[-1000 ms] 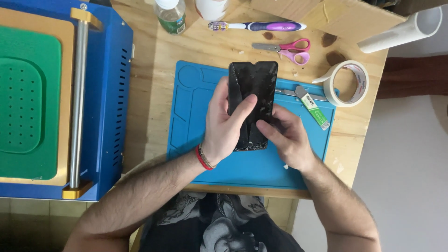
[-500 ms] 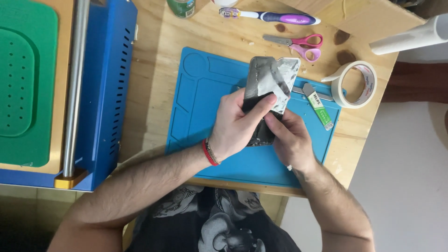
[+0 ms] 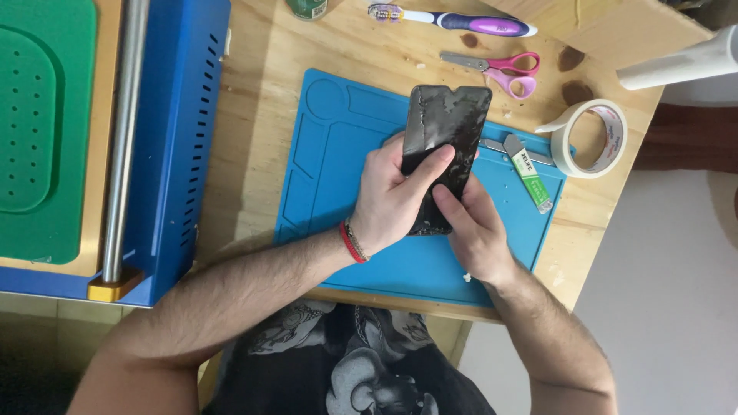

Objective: Reassembling a mobile phone by peeling off protective film and fitting the screen onto the chassis.

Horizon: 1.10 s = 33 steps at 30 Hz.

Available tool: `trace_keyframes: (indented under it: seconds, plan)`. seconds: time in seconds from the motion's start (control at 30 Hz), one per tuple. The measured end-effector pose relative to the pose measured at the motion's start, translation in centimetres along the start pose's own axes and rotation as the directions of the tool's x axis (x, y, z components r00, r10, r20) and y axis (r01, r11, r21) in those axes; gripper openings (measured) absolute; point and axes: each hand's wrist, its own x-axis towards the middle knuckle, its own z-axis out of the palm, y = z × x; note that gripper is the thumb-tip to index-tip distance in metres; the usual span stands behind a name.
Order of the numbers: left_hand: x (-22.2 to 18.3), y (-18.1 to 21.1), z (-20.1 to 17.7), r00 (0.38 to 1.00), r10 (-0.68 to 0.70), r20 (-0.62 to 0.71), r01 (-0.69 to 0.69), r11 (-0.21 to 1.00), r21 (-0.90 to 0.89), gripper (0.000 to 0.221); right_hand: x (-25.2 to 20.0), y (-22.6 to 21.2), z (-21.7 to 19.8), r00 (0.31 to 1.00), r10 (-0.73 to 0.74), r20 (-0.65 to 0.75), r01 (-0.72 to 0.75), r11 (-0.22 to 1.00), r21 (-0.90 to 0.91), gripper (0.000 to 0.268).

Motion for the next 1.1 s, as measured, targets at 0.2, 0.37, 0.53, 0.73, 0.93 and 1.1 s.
trace_keyframes:
  seconds: [0.2,0.37,0.53,0.73,0.93,1.1]
  plan:
    - [0.2,1.5,0.1,1.000,-0.024,0.019,0.025,0.999,-0.035,0.026,-0.9,1.3,-1.1,1.000,-0.013,0.025,0.011,0.997,0.077,0.031]
    - [0.2,0.7,-0.1,1.000,-0.013,0.016,0.013,0.999,-0.041,0.027,-0.1,0.7,-0.4,1.000,0.002,0.022,-0.003,1.000,0.014,0.036]
    - [0.2,0.2,-0.3,0.999,-0.018,0.031,0.020,0.998,-0.067,0.026,-0.5,1.5,-1.3,0.999,-0.009,0.034,0.009,1.000,0.003,0.036]
    - [0.1,0.2,-0.4,1.000,-0.001,0.028,0.001,1.000,-0.009,0.030,-0.2,1.2,-0.8,1.000,-0.017,-0.002,0.017,0.997,-0.072,0.035]
    - [0.1,0.2,-0.3,0.999,-0.019,0.034,0.021,0.999,-0.047,0.025,-0.8,2.1,-1.7,0.999,-0.004,0.031,0.003,0.999,0.040,0.036]
    - [0.1,1.0,0.1,1.000,-0.020,0.015,0.021,0.998,-0.056,0.027,0.0,0.7,-0.8,1.000,0.001,0.000,-0.001,0.982,-0.188,0.033]
